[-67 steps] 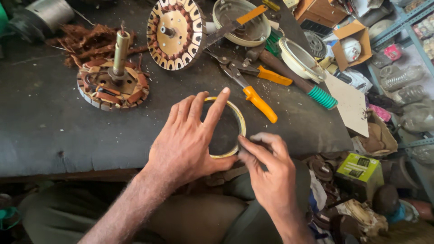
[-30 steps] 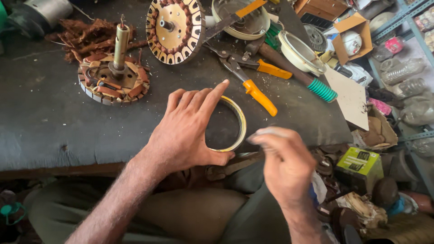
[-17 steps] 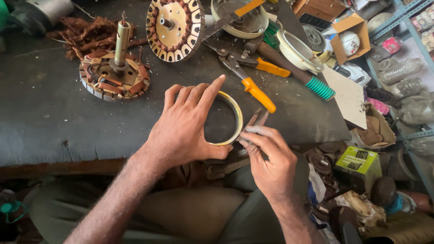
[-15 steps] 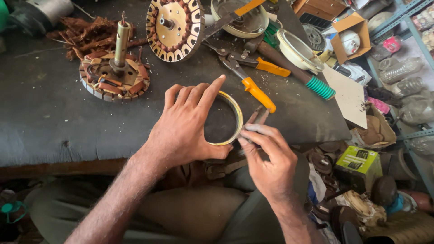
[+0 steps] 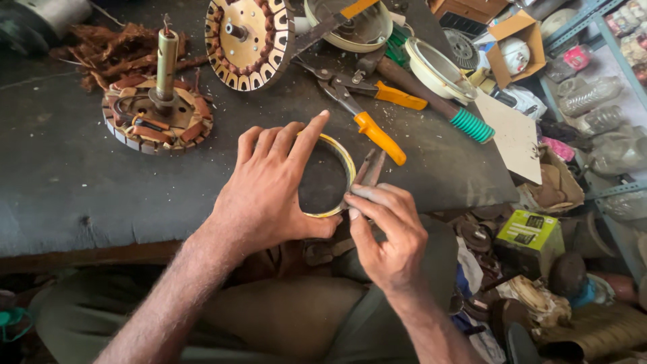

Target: The person cleans a circular metal ring by rubbing its inner surface with a small piece of abrasive material.

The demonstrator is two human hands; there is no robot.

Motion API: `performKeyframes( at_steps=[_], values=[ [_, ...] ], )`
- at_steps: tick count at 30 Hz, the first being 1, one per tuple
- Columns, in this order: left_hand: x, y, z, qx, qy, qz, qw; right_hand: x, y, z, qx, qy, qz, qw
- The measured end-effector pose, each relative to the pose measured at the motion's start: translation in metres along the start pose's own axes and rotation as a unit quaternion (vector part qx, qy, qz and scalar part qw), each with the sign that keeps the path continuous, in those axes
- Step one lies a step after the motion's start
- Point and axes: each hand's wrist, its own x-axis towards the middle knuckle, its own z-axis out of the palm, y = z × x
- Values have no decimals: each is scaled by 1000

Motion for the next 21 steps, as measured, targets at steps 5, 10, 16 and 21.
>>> performKeyframes(
  at_steps=[5,10,16,21],
  values=[
    [-1,1,-2,15,-4,-4,1000,2,-2,1,-19,5,-14,1000],
    [-2,0,-4,20,-4,8,1000,3,0,2,-12,4,-30,999],
    [-1,3,-3,38,11,17,999,4,-4,1,-15,14,-35,999],
    [-3,5,-2,16,2,5,1000,5,-9,-3,-30,17,-21,999]
  ],
)
